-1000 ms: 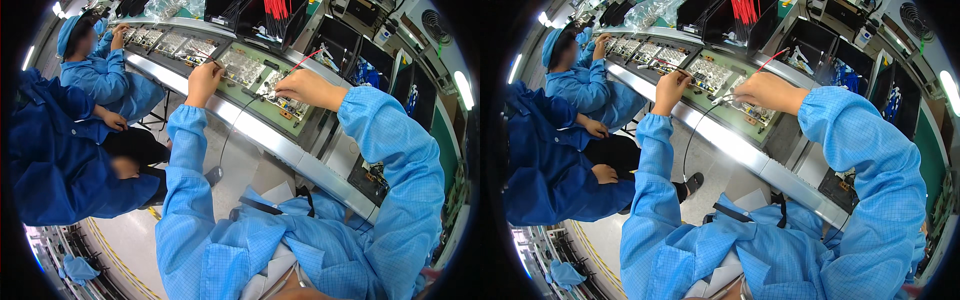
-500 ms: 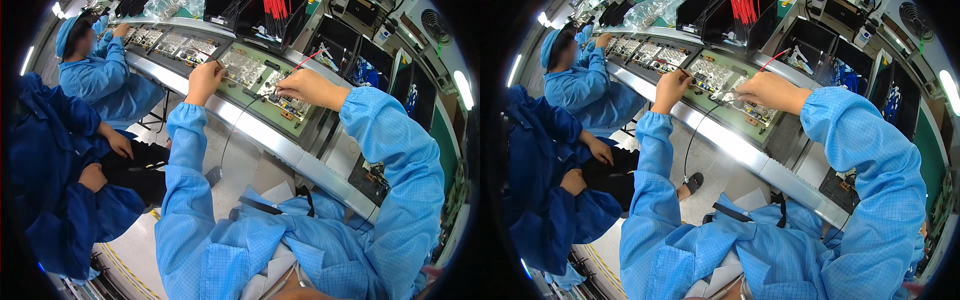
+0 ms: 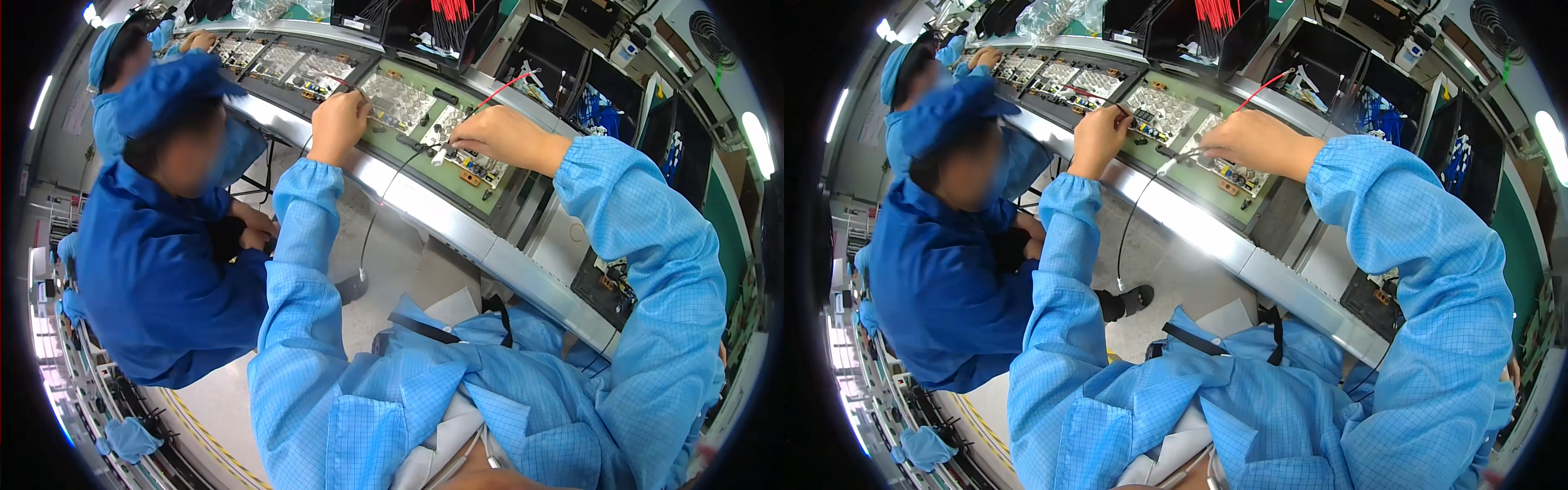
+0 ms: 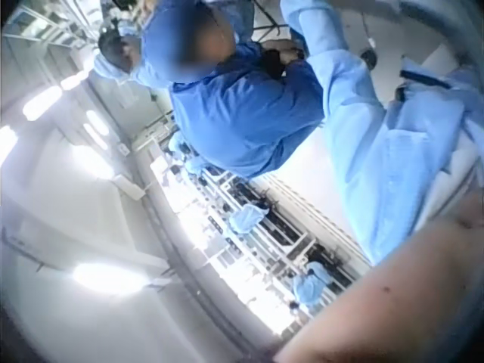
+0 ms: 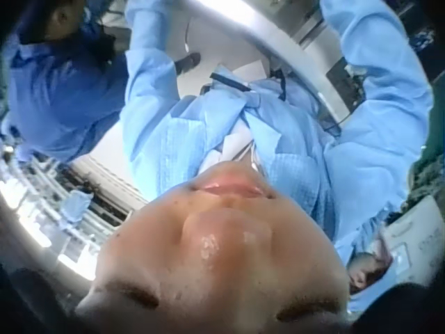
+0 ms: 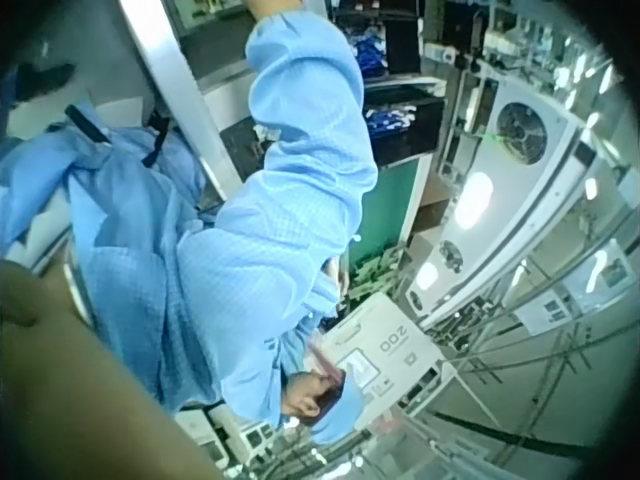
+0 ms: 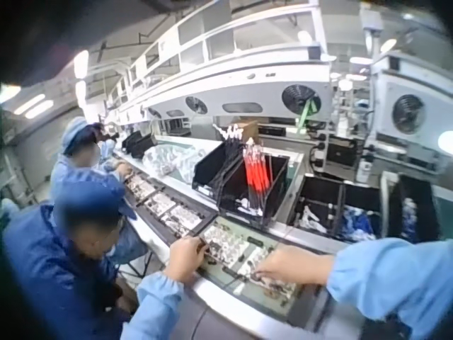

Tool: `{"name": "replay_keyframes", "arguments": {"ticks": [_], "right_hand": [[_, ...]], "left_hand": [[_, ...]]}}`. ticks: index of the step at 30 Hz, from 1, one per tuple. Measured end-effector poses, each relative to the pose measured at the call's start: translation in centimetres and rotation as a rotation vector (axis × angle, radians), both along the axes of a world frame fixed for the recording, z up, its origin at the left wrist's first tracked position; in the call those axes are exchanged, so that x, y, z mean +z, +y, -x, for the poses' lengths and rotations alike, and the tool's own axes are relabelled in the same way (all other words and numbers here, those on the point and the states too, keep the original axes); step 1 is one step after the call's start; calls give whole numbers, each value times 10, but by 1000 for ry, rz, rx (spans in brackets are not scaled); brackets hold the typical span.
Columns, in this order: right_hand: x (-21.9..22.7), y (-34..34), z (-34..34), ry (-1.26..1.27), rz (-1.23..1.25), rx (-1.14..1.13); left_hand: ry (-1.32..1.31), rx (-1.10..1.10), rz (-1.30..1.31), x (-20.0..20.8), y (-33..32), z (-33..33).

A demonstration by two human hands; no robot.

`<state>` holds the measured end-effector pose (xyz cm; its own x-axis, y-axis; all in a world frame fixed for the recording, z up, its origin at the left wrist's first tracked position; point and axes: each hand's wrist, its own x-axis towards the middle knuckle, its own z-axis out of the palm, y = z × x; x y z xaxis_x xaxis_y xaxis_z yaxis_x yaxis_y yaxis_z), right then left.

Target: Bundling and tying sets of electrical wires at a manual assembly station.

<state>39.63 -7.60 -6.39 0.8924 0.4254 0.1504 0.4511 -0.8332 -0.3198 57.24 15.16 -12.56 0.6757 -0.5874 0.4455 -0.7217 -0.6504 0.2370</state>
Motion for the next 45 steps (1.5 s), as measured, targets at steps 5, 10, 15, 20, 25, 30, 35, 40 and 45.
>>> {"name": "replay_keyframes", "arguments": {"ticks": [5, 10, 15, 20, 25, 30, 35, 40, 45], "right_hand": [[2, 4, -1, -13, 14, 29], [-5, 8, -2, -4, -45, 65], [-7, 1, 4, 22, -103, 51], [5, 4, 8, 92, -46, -82], [33, -9, 11, 16, 15, -59], [66, -44, 35, -15, 31, -185], [97, -75, 40, -147, 114, -240], [116, -146, 37, -291, 368, -486], [104, -203, 26, -57, 747, -648]], "left_hand": [[32, -24, 5, -1, -3, 5], [157, -32, 377, 8, 34, 37], [411, 111, 1134, -68, 84, 102], [1070, 363, 991, -287, 101, 145], [1208, 221, 623, -366, 59, 149], [1202, 220, 860, -314, 19, 159], [1099, 224, 911, -342, 30, 157], [1165, 278, 333, -288, 21, 157], [1024, 103, -154, -267, 61, 146]]}}
